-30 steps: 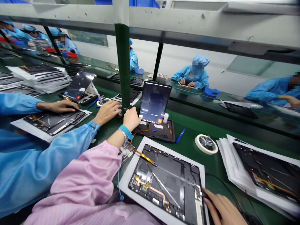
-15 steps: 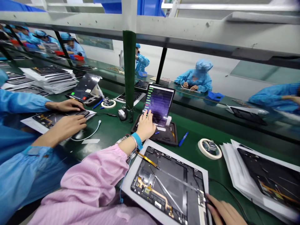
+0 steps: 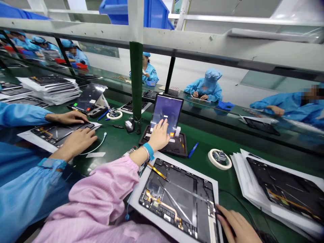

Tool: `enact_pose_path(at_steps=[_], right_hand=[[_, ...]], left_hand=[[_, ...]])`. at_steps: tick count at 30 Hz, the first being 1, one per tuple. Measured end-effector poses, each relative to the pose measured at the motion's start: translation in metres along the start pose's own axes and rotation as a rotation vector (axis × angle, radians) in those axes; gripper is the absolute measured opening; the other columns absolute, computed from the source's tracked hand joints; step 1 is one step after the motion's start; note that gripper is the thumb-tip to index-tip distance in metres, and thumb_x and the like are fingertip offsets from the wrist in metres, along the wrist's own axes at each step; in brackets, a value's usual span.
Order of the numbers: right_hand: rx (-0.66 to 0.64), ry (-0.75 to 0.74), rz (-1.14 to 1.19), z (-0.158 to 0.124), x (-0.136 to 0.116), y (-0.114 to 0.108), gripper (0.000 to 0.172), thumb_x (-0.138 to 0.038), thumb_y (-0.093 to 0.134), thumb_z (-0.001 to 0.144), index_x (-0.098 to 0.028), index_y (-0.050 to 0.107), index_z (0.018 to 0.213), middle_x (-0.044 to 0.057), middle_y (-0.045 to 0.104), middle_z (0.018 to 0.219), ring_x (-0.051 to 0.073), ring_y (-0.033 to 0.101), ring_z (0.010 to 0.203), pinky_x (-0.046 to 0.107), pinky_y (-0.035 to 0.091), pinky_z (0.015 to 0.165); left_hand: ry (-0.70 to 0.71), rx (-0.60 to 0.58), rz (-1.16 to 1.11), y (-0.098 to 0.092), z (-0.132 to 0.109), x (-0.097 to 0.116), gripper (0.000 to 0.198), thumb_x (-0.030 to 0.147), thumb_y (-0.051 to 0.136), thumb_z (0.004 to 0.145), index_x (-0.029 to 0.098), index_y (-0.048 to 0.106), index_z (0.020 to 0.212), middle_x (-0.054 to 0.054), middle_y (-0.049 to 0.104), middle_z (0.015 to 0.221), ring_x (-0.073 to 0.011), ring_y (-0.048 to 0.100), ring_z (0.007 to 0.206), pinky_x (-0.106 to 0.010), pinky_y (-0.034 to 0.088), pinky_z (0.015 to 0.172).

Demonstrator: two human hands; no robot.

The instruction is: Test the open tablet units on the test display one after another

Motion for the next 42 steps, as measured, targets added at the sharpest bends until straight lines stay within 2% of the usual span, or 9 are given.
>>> enact_pose_path(at_steps=[7, 10, 14, 17, 23, 28, 34, 39, 42], right_hand=[[0.034, 0.03, -0.006, 0.001, -0.003, -0.007, 0.037, -0.045, 0.039, 0.095, -0.019, 0.061, 0.108, 0.005, 0.063, 0.08, 0.018, 0.062, 0.073, 0.028, 0.05, 0.066], [0.008, 0.021, -0.034, 0.004, -0.006, -0.006, 0.037, -0.042, 0.037, 0.095, -0.017, 0.059, 0.113, 0.005, 0.06, 0.075, 0.018, 0.06, 0.068, 0.03, 0.05, 0.063], [-0.046, 0.03, -0.055, 0.011, -0.02, -0.014, 0.029, -0.029, 0.037, 0.094, -0.015, 0.059, 0.11, 0.011, 0.061, 0.094, 0.021, 0.06, 0.082, 0.034, 0.051, 0.071], [-0.126, 0.116, 0.025, 0.018, -0.028, -0.023, 0.027, -0.014, 0.034, 0.09, -0.014, 0.056, 0.105, 0.013, 0.059, 0.106, 0.022, 0.059, 0.094, 0.035, 0.05, 0.081], [-0.338, 0.276, 0.198, 0.028, -0.008, -0.019, 0.025, -0.02, 0.047, 0.086, -0.018, 0.052, 0.111, 0.008, 0.059, 0.094, 0.021, 0.058, 0.084, 0.035, 0.049, 0.075], [-0.325, 0.344, 0.22, 0.044, 0.026, 0.001, 0.045, -0.021, 0.044, 0.089, -0.018, 0.037, 0.134, 0.011, 0.052, 0.115, 0.021, 0.058, 0.093, 0.036, 0.05, 0.08], [-0.152, 0.468, 0.46, 0.034, 0.04, -0.01, 0.028, -0.026, 0.039, 0.092, -0.02, 0.05, 0.116, 0.008, 0.058, 0.101, 0.021, 0.059, 0.094, 0.038, 0.048, 0.083], [-0.294, 0.828, 1.083, 0.005, 0.017, 0.004, 0.032, -0.043, 0.053, 0.085, -0.02, 0.047, 0.107, -0.002, 0.053, 0.071, 0.008, 0.045, 0.048, 0.02, 0.035, 0.04], [-0.361, 0.93, 1.221, 0.0, 0.005, 0.014, 0.037, -0.048, 0.055, 0.082, -0.019, 0.046, 0.103, -0.005, 0.051, 0.069, 0.003, 0.031, 0.04, 0.016, 0.026, 0.035]], left_hand=[[-0.049, -0.004, 0.043, -0.006, 0.018, 0.006, 0.048, 0.017, 0.045, 0.077, 0.007, 0.044, 0.124, -0.018, 0.033, 0.145, -0.0283, 0.022, 0.136, -0.045, 0.025, 0.106], [-0.012, -0.101, -0.019, -0.006, -0.004, 0.048, 0.044, 0.014, 0.045, 0.077, 0.008, 0.047, 0.12, -0.019, 0.046, 0.133, -0.0279, 0.036, 0.126, -0.042, 0.034, 0.098], [0.272, -0.354, -0.164, 0.012, -0.056, 0.131, 0.019, 0.026, 0.046, 0.085, 0.016, 0.061, 0.092, -0.01, 0.061, 0.094, -0.0233, 0.052, 0.095, -0.035, 0.043, 0.08], [0.391, -0.408, -0.191, 0.023, -0.079, 0.156, 0.033, 0.039, 0.043, 0.089, 0.015, 0.063, 0.078, -0.011, 0.06, 0.089, -0.025, 0.05, 0.095, -0.037, 0.041, 0.08], [0.292, -0.616, -0.346, 0.058, -0.082, 0.143, 0.043, 0.046, 0.032, 0.092, 0.018, 0.06, 0.076, -0.005, 0.063, 0.077, -0.018, 0.057, 0.071, -0.029, 0.038, 0.062], [0.261, -0.683, -0.335, 0.066, -0.085, 0.139, 0.044, 0.05, 0.034, 0.09, 0.019, 0.059, 0.074, -0.004, 0.065, 0.073, -0.0188, 0.059, 0.069, -0.027, 0.034, 0.057], [0.275, -0.677, -0.37, 0.068, -0.085, 0.139, 0.043, 0.049, 0.034, 0.09, 0.02, 0.061, 0.074, -0.004, 0.065, 0.073, -0.0195, 0.06, 0.07, -0.027, 0.035, 0.058], [0.287, -0.68, -0.357, 0.07, -0.085, 0.138, 0.042, 0.049, 0.035, 0.09, 0.02, 0.06, 0.073, -0.004, 0.065, 0.072, -0.0188, 0.059, 0.067, -0.027, 0.034, 0.058], [0.287, -0.681, -0.352, 0.069, -0.085, 0.139, 0.043, 0.049, 0.034, 0.09, 0.019, 0.06, 0.072, -0.004, 0.065, 0.071, -0.0189, 0.058, 0.067, -0.027, 0.034, 0.057]])
Point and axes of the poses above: each hand's wrist, its own z-axis towards the middle knuckle, its own y-axis out of the palm, x = y × z, the point moved 8 cm from there along z, towards the middle knuckle
